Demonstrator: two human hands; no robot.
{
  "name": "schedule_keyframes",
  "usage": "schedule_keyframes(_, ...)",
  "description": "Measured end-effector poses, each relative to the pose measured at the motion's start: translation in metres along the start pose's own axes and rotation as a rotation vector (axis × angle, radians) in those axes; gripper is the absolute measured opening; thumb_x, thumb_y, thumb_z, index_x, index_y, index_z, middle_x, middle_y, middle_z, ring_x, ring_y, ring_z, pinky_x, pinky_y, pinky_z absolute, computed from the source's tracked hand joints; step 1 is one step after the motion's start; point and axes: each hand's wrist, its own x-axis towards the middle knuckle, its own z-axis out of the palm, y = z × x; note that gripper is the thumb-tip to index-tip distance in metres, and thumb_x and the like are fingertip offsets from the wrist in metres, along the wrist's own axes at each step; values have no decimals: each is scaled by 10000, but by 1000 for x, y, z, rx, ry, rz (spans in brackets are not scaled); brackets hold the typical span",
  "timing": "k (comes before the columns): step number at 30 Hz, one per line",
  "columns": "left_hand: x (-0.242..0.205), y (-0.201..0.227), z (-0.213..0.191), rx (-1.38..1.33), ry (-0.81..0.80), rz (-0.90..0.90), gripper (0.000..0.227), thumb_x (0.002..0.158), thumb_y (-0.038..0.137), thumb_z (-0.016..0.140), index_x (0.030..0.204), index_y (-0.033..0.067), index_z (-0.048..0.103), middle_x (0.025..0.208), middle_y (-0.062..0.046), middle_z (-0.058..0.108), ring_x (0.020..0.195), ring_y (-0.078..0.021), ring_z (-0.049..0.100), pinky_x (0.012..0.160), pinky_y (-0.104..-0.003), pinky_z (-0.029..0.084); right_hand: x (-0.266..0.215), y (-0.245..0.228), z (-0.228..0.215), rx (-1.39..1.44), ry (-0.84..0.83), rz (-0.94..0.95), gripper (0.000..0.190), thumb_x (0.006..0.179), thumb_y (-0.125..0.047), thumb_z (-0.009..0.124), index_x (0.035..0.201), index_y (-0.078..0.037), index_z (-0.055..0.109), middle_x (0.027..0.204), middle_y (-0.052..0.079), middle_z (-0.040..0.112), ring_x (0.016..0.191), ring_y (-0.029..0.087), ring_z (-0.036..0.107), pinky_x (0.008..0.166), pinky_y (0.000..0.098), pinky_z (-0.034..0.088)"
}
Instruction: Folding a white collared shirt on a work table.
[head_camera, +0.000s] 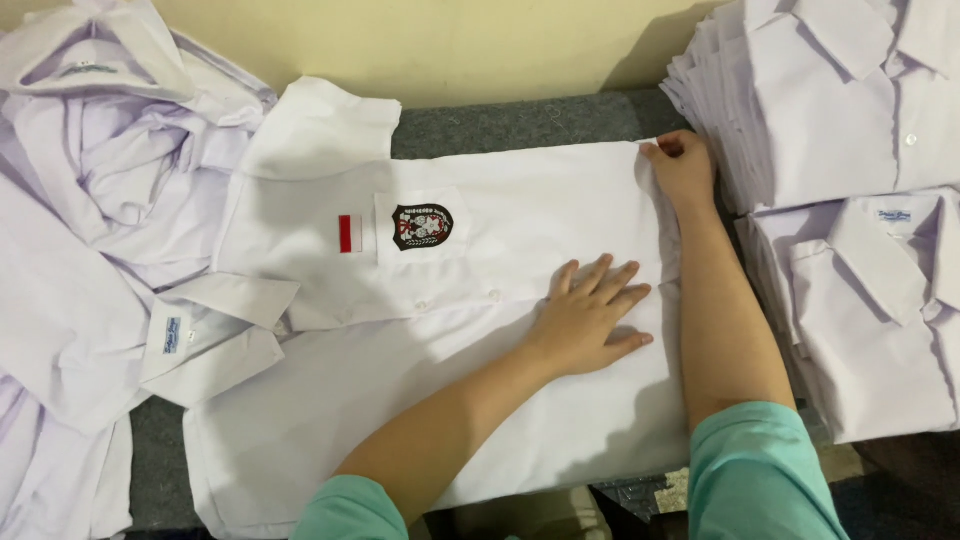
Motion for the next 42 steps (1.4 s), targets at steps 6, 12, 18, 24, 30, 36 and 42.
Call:
schedule_keyframes(6, 24, -91, -21, 216, 594, -331, 529, 956, 431, 650, 1399, 147, 596, 1438, -118, 595, 1375, -330, 526, 1040, -652, 385, -28, -40, -29, -223, 12, -154, 298, 1017, -257, 741, 1195, -31, 664, 1057, 186, 727, 929, 363, 718, 715, 458, 574)
schedule_keyframes(12, -40, -175, -79, 184, 466, -979, 687, 1035, 513, 477, 1579, 98, 417, 1660, -161, 346, 1558, -393, 211, 1191, -689, 171, -59, -120, -29, -428, -120, -276, 429, 1057, -284, 651, 1349, 28, 616, 1377, 216, 541, 1267, 463, 542, 940, 693, 453)
schedule_keyframes(18, -46, -174, -76, 143, 468, -990, 665, 1071, 541, 376, 1614, 157, 347, 1722, -98, 222, 1596, -344, 100, 1237, -650, 19, -83, -142, -19, -572, -526, -16, 739, 1097, -606, 64, 1675, -157, 166, 1742, 153, 80, 1603, 318, 11, 1204, 704, 23)
schedule_keyframes(24, -44, -176, -71, 207, 510, -989, 618, 1084, 508, 418, 1594, 163, 369, 1713, -97, 250, 1592, -331, 130, 1233, -644, 14, -85, -144, -19, -588, -509, -15, 711, 1107, -585, 104, 1679, -167, 167, 1745, 145, 92, 1609, 288, 12, 1230, 653, 5)
schedule_keyframes(30, -50, -204, -71, 92, 438, -895, 725, 1020, 569, 381, 1625, 181, 287, 1723, -32, 96, 1576, -330, -3, 1210, -658, -35, -90, -117, -14, -518, -314, -143, 758, 1073, -533, 179, 1622, -14, 241, 1704, 188, 63, 1564, 394, 33, 1170, 742, 74)
schedule_keyframes(36, -109, -171, -84, 201, 323, -854, 792, 1066, 634, 340, 1631, 81, 294, 1726, -209, 108, 1599, -371, 19, 1191, -714, -31, -185, -168, -43, -490, -390, -230, 736, 1127, -528, 291, 1617, 21, 287, 1714, 238, 124, 1583, 395, 66, 1231, 686, 61)
schedule_keyframes(42, -184, -156, -75, 277, 176, -841, 804, 1050, 685, 235, 1681, 201, 111, 1740, -165, 42, 1596, -386, -13, 1218, -693, -36, -227, -155, -65, -725, -606, -115, 779, 1068, -649, 70, 1672, -160, 131, 1746, 91, 61, 1603, 286, 2, 1255, 596, 23)
